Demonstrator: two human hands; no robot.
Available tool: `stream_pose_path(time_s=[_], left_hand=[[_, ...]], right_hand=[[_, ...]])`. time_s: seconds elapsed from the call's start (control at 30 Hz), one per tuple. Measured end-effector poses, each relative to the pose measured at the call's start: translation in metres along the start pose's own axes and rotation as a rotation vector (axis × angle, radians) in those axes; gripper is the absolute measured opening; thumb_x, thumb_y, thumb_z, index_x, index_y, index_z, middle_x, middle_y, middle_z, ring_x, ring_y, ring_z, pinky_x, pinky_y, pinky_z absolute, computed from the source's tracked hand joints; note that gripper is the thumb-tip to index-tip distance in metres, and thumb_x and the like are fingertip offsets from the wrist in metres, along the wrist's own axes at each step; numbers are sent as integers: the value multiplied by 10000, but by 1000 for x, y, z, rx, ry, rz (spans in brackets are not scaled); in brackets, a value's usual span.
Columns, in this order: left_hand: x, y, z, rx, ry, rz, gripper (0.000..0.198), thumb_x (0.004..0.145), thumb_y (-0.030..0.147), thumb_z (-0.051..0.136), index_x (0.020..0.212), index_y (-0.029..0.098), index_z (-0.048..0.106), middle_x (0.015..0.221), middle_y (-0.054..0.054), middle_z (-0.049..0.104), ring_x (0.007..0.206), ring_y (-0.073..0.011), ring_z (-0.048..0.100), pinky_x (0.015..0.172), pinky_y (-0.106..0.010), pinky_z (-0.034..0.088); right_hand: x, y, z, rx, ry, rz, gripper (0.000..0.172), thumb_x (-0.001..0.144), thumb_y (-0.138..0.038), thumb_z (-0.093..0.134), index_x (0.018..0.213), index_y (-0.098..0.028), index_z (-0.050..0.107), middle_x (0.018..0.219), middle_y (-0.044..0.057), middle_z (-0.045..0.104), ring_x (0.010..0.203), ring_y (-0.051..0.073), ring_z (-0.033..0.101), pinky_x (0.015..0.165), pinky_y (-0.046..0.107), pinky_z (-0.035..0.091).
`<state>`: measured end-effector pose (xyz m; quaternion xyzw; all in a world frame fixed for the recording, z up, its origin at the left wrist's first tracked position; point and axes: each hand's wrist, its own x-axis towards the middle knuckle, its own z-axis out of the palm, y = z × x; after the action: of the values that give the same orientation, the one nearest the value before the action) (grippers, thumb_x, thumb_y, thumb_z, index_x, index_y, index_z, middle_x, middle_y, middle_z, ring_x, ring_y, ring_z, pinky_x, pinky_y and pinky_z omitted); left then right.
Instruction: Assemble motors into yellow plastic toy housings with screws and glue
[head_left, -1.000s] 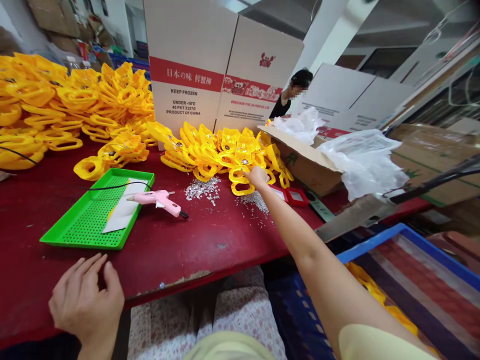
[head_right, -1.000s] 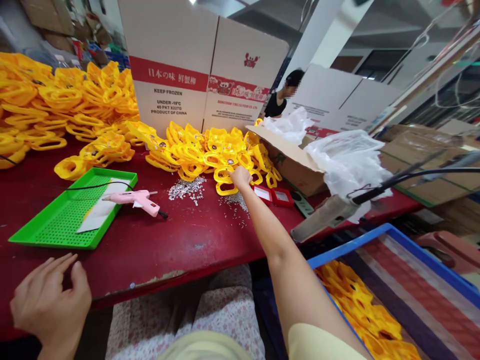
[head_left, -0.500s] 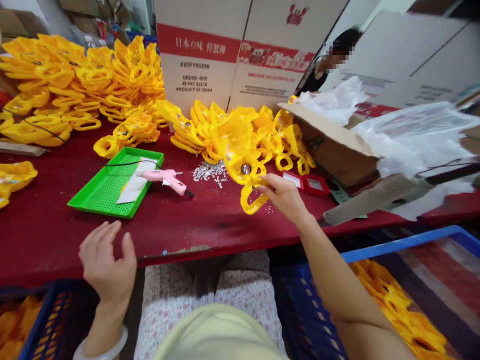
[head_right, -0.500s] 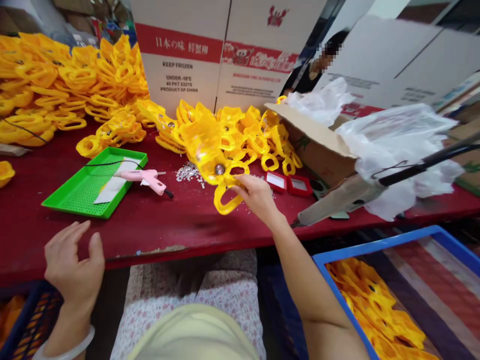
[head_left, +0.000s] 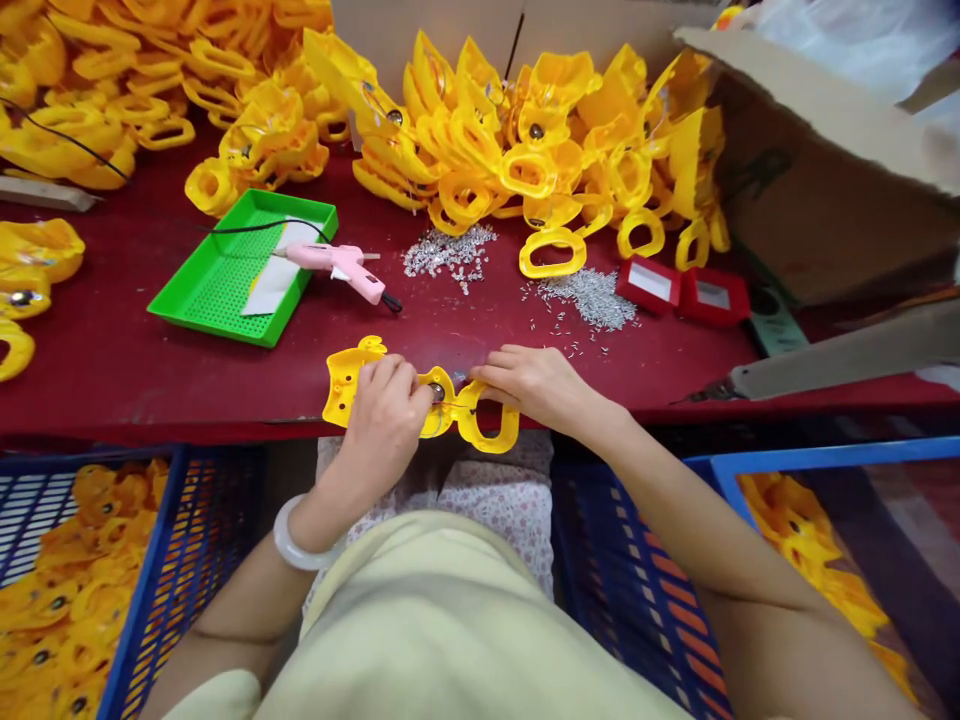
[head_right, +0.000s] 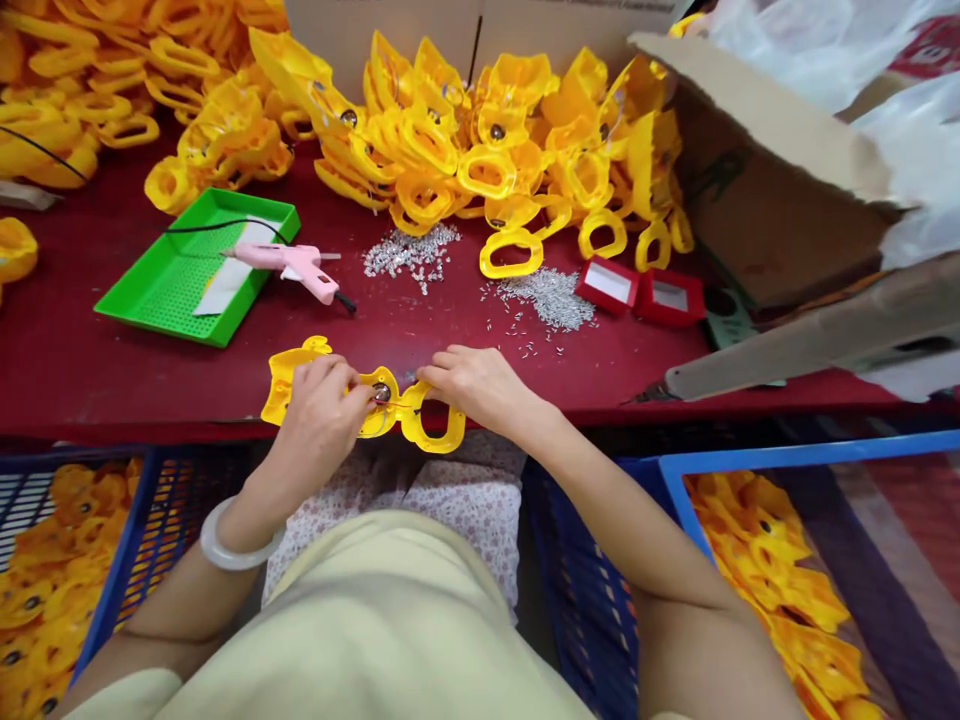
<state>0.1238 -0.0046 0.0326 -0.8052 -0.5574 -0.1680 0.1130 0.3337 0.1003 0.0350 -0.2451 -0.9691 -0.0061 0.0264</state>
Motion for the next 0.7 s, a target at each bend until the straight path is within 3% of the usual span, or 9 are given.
stream_pose_path(time_s=[0.1, 0.17, 0.23, 0.33, 0.4, 0.53, 0.7], left_hand=[[-1, -3, 2, -83, 168, -16, 147, 917, 115, 543, 780, 150, 585, 856, -86, 630, 889, -255, 573, 766, -408, 432], [-4, -3, -2, -228, 319, -63, 91, 920, 80, 530, 896, 146, 587, 887, -70, 652, 926, -231, 597, 840, -396, 445], [-9, -3, -7, -414, 401, -128, 163, 930, 44, 489, 1026, 145, 573, 887, -50, 650, 907, -187, 611, 863, -350, 470], [-17, -2, -10, -551, 302, -119, 216, 941, 55, 464, 1110, 144, 566, 887, -50, 617, 842, -163, 588, 798, -302, 485], [-20, -2, -9, -470, 196, -54, 151, 942, 162, 542, 1080, 140, 596, 882, -62, 578, 825, -189, 547, 770, -328, 466], [-21, -1, -6, -315, 67, 7, 249, 897, 361, 644, 989, 129, 642, 945, -100, 546, 863, -235, 510, 764, -368, 420], [-15, 3, -3, -314, 3, -38, 123, 923, 228, 598, 857, 154, 670, 923, -74, 575, 792, -195, 529, 732, -355, 352]], right_hand=[[-2, -1, 3, 27, 0, 80, 228, 956, -330, 545, 1088, -205, 681, 903, 49, 683, 811, 168, 587, 552, 286, 265], [-3, -1, 3, 31, -7, 139, 238, 954, -324, 545, 1117, -211, 676, 928, 52, 685, 847, 177, 602, 548, 282, 274], [-5, 0, 2, 15, -8, 211, 237, 955, -320, 540, 1112, -212, 680, 945, 56, 687, 879, 192, 615, 547, 284, 298], [-9, -4, -1, -23, 57, 291, 249, 944, -269, 545, 1147, -186, 663, 1059, 80, 685, 908, 209, 627, 578, 293, 380], [-11, -11, -5, -35, 163, 285, 284, 936, -207, 531, 1193, -146, 634, 1151, 108, 667, 947, 217, 625, 643, 303, 447], [-10, -27, -9, 13, 316, 163, 278, 929, -141, 505, 1175, -105, 631, 1157, 116, 671, 968, 214, 612, 753, 315, 506], [-1, -34, 0, 36, 319, 111, 232, 917, -154, 546, 1110, -93, 659, 1036, 104, 704, 873, 217, 587, 685, 325, 517]])
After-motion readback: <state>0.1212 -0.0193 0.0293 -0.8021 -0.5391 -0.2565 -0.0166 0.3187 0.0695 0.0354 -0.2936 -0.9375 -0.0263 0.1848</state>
